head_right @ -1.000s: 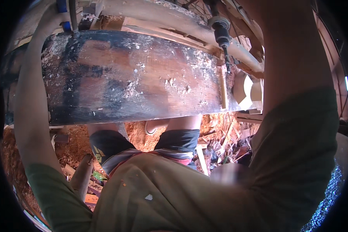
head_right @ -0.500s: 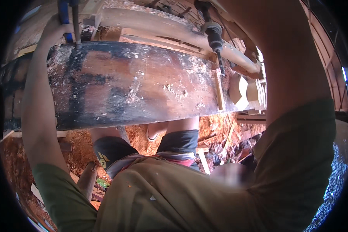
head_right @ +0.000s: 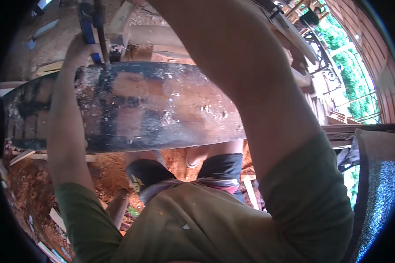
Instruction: The person drills a hole into a wooden block using a drill press and then secures a piece of wood to a workbench using a metal clamp.
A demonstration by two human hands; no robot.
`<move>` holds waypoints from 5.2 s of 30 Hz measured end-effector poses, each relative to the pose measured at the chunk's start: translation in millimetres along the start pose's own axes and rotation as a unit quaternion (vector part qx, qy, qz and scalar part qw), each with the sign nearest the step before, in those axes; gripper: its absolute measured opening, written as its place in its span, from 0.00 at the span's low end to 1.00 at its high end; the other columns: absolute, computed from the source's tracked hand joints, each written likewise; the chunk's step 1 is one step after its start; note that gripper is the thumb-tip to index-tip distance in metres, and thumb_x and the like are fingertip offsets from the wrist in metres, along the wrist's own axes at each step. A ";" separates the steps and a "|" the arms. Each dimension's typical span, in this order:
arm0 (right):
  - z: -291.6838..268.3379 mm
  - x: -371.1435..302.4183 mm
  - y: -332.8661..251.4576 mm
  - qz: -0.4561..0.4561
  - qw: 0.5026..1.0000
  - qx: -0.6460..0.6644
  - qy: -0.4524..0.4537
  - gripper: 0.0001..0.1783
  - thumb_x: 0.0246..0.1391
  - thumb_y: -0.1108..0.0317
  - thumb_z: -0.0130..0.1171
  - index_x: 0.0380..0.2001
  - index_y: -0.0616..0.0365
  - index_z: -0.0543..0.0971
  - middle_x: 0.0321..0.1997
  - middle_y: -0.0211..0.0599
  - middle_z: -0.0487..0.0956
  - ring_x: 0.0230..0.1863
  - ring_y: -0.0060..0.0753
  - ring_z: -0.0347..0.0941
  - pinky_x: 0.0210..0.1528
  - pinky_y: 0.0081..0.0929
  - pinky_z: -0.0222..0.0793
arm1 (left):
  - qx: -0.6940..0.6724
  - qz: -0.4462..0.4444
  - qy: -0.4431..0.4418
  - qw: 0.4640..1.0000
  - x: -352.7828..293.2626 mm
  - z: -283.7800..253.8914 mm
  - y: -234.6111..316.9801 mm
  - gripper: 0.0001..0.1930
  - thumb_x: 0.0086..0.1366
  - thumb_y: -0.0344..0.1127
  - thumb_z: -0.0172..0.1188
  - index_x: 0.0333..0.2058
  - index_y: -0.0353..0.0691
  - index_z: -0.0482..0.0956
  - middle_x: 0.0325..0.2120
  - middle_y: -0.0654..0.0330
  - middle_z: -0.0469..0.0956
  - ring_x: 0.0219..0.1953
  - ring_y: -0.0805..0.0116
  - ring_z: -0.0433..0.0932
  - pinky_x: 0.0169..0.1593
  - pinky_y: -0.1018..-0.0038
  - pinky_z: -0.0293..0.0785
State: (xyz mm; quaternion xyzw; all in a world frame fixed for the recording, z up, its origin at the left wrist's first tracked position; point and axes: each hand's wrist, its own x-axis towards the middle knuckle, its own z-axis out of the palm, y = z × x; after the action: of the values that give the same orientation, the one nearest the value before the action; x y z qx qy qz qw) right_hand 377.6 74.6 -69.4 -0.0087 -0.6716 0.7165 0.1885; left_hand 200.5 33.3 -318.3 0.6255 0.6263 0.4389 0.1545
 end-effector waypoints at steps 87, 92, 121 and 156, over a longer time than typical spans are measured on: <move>-83.1 -543.1 7.0 0.437 0.699 0.282 0.490 0.41 0.68 0.54 0.49 0.71 0.71 0.48 0.69 0.62 0.59 0.72 0.53 0.54 0.72 0.37 0.48 | -0.073 -0.455 -0.313 0.830 -104.8 334.1 438.2 0.27 0.77 0.49 0.37 0.46 0.31 0.78 0.37 0.51 0.82 0.35 0.63 0.81 0.40 0.67 0.76; -96.5 -530.8 -1.3 0.445 0.675 0.307 0.502 0.34 0.68 0.60 0.50 0.70 0.64 0.53 0.66 0.49 0.65 0.67 0.38 0.61 0.68 0.31 0.56 | -0.055 -0.447 -0.353 0.820 -108.9 326.3 433.9 0.27 0.77 0.49 0.36 0.46 0.31 0.78 0.37 0.50 0.82 0.36 0.64 0.81 0.40 0.69 0.76; -106.6 -525.2 5.4 0.345 0.621 0.427 0.560 0.26 0.69 0.66 0.50 0.67 0.60 0.61 0.57 0.35 0.72 0.57 0.22 0.66 0.60 0.24 0.65 | -0.288 -0.687 -0.158 0.648 -95.5 333.4 441.8 0.26 0.77 0.50 0.40 0.54 0.31 0.73 0.48 0.53 0.77 0.49 0.65 0.78 0.52 0.69 0.75; -87.3 -530.7 20.6 0.291 0.692 0.382 0.539 0.29 0.70 0.66 0.48 0.70 0.58 0.57 0.59 0.36 0.72 0.58 0.23 0.67 0.60 0.24 0.65 | -0.250 -0.589 -0.214 0.738 -107.8 337.8 426.7 0.29 0.77 0.55 0.37 0.51 0.33 0.76 0.44 0.57 0.79 0.44 0.68 0.78 0.48 0.72 0.75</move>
State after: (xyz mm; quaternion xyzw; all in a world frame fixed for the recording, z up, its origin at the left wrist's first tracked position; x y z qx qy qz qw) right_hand 888.4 8.3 -225.6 -0.5159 -0.0866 0.8024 0.2870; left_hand 746.1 -17.0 -231.1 0.1483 0.6874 0.2557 0.6634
